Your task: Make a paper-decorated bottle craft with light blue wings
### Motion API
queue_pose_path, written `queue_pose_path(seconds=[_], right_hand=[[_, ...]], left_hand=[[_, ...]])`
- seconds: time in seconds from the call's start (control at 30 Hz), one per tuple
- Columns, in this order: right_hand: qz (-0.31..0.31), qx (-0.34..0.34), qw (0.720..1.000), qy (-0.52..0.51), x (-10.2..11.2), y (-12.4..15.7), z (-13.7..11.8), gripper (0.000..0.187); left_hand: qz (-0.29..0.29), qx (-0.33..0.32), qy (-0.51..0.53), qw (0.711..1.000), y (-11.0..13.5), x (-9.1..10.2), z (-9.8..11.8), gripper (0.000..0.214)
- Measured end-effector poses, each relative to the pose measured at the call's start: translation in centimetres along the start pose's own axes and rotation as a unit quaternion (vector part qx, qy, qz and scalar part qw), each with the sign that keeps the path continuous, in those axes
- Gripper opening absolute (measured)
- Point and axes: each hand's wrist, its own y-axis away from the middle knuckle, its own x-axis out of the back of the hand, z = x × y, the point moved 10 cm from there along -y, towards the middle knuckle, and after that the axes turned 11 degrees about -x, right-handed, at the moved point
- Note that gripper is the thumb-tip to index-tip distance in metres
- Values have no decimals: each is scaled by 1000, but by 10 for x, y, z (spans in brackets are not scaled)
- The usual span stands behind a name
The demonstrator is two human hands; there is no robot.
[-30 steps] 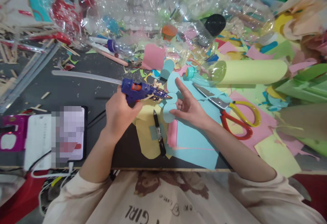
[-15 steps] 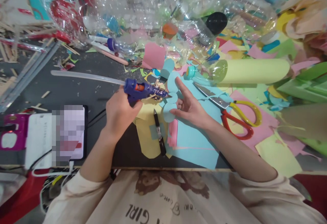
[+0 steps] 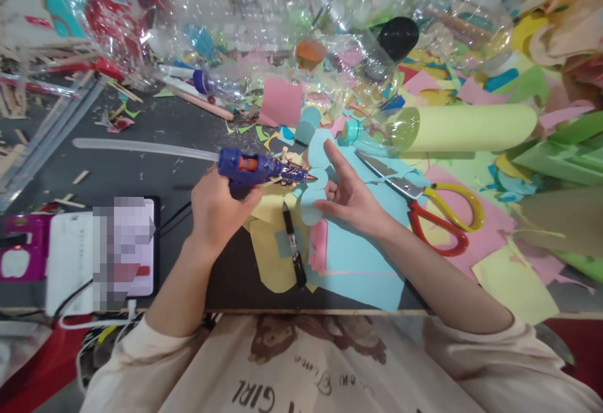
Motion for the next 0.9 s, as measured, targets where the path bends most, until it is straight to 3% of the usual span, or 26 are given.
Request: queue_pose_path(seconds=[0.27, 0.53, 0.9], right_hand=[[-4, 5, 1000, 4, 0, 1, -2, 92], [0, 10, 1000, 18, 1, 1, -1, 92], [2, 12, 1000, 19, 1, 1, -2, 91]], left_hand=[[-43, -2, -10, 999, -2, -6, 1, 16], [-17, -26, -24, 999, -3, -1, 7, 11], [-5, -6, -23, 1000, -2, 0, -1, 10]])
